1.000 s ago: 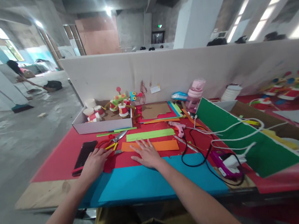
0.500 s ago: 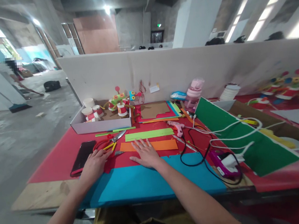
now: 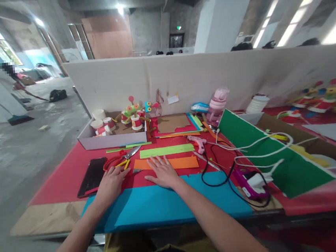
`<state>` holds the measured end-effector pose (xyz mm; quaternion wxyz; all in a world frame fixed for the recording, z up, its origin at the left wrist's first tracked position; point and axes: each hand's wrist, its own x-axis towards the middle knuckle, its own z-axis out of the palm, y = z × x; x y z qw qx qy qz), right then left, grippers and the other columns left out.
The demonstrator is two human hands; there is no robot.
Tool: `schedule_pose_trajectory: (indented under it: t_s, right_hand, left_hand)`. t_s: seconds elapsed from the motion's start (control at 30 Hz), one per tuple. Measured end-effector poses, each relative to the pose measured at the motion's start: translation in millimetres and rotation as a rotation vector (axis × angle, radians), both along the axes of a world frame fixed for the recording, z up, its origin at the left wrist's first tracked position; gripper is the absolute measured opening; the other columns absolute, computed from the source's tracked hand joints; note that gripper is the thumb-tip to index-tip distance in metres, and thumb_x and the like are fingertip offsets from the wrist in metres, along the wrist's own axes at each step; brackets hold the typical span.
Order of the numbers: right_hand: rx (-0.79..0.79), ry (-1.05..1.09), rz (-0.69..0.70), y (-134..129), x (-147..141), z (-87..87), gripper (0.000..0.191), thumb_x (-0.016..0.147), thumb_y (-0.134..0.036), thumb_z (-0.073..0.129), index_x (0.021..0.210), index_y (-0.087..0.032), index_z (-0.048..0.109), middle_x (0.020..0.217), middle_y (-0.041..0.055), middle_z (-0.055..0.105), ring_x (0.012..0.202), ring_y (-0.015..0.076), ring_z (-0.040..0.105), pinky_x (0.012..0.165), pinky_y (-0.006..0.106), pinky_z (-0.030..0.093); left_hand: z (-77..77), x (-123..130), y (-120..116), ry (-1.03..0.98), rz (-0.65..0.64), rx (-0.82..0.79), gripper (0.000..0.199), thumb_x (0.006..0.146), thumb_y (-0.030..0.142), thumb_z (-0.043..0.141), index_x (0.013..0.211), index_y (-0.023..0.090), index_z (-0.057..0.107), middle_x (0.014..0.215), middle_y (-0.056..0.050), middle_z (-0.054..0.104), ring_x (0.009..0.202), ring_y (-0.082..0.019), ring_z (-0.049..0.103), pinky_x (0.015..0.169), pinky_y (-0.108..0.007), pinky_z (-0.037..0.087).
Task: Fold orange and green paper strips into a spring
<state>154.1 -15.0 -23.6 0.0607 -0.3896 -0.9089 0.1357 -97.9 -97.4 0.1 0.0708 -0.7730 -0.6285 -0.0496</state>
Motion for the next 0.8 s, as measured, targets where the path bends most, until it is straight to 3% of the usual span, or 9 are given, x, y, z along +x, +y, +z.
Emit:
schedule_pose_trajectory:
  t_s: [0.17, 0.63, 0.8]
  right_hand:
    - [0.007, 0.016, 0.005, 1, 0, -1.9, 0.086, 0.089, -0.074, 0.008, 0.155, -0.019, 0.017, 0.163, 0.0057, 0.011, 0.15, 0.0286, 0.005, 0.119, 0.05, -0.004]
    - [-0.017, 0.014, 0.001, 0, -1, -0.1, 0.087, 0.089, -0.074, 0.008, 0.156, -0.02, 0.01, 0.163, 0.0041, 0.01, 0.151, 0.0258, 0.002, 0.12, 0.049, -0.005]
    - [-0.09, 0.052, 0.019, 2, 3, 8.4, 0.092, 0.087, -0.078, 0.013, 0.156, -0.019, 0.009, 0.163, 0.0057, 0.009, 0.151, 0.0283, 0.002, 0.12, 0.05, -0.005]
  left_hand:
    - [-2.7, 5, -1, 0.027, 0.038, 0.002, 0.051, 0.09, 0.011, 0.037, 0.134, 0.028, 0.058, 0.13, -0.01, 0.061, 0.114, -0.029, 0.053, 0.087, -0.042, 0.042]
    - [-4.4, 23, -1, 0.002, -0.013, 0.025, 0.052, 0.09, 0.009, 0.039, 0.135, 0.026, 0.057, 0.125, -0.011, 0.063, 0.116, -0.028, 0.052, 0.097, -0.042, 0.04]
    - [-5.0, 25, -1, 0.006, -0.013, 0.034, 0.05, 0.09, 0.008, 0.039, 0.134, 0.024, 0.058, 0.122, -0.011, 0.064, 0.113, -0.028, 0.052, 0.096, -0.042, 0.041]
